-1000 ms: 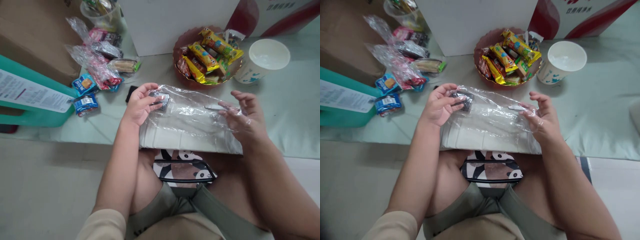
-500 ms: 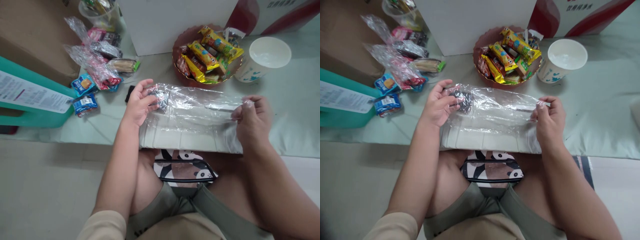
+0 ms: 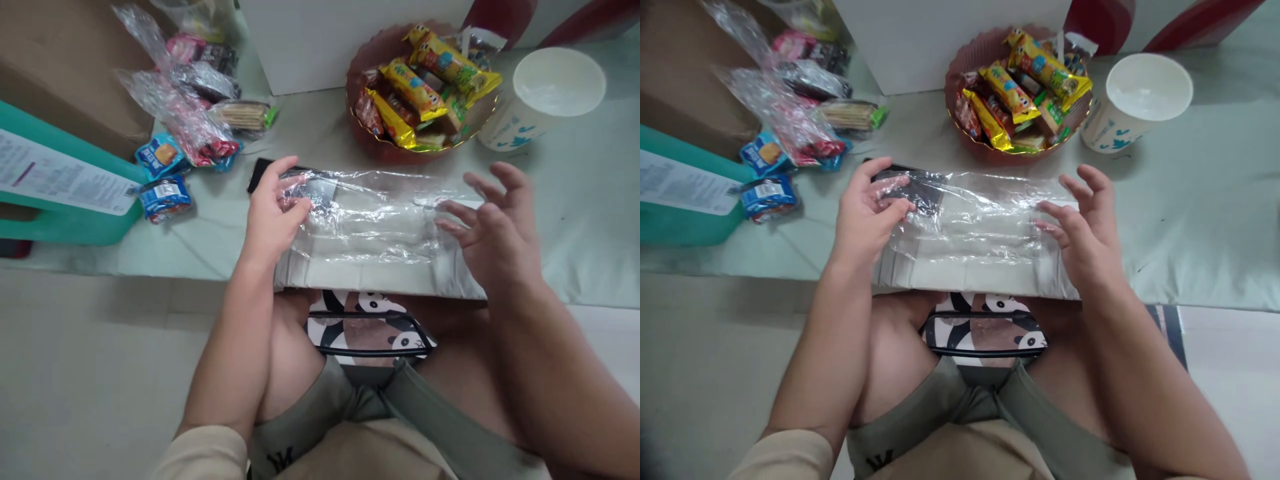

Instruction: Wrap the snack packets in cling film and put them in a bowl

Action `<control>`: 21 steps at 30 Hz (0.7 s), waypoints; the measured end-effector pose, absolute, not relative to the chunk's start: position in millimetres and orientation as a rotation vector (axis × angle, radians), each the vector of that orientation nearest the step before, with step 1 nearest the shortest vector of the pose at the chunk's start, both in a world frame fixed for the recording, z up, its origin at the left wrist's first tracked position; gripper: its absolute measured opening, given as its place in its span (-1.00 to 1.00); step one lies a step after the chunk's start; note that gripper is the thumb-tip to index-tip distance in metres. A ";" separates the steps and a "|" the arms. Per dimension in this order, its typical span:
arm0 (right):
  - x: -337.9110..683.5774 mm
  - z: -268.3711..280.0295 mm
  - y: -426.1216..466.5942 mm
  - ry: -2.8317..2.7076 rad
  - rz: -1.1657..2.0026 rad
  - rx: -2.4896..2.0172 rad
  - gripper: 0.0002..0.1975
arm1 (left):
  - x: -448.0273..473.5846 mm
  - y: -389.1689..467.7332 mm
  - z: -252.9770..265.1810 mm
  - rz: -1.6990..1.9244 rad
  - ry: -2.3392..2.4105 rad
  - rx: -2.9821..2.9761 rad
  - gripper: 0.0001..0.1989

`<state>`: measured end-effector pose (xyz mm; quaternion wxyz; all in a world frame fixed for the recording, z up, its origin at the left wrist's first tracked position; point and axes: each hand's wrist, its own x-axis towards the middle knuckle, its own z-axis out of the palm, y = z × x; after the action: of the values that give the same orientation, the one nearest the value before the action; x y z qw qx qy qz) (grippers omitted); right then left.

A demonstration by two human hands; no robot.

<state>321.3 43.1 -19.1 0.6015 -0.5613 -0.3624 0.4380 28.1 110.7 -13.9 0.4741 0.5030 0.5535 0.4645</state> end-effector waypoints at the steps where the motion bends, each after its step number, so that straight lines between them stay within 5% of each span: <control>1: 322.5 -22.3 43.2 -0.840 0.990 -1.329 -0.45 | 28.7 110.9 -13.6 1.145 1.353 1.213 -0.46; 10: 321.3 -28.4 46.5 -0.868 1.064 -1.406 -0.58 | 33.2 119.0 -15.3 1.090 1.416 1.097 -0.73; 21: 316.7 -29.3 45.3 -0.847 1.210 -1.541 -0.60 | 5.6 101.4 -23.9 1.098 1.517 1.194 -0.30</control>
<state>316.7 45.3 -29.3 0.4827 -0.6323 -0.3477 0.4964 5.6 101.4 -23.9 0.4442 0.4816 0.6120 0.4430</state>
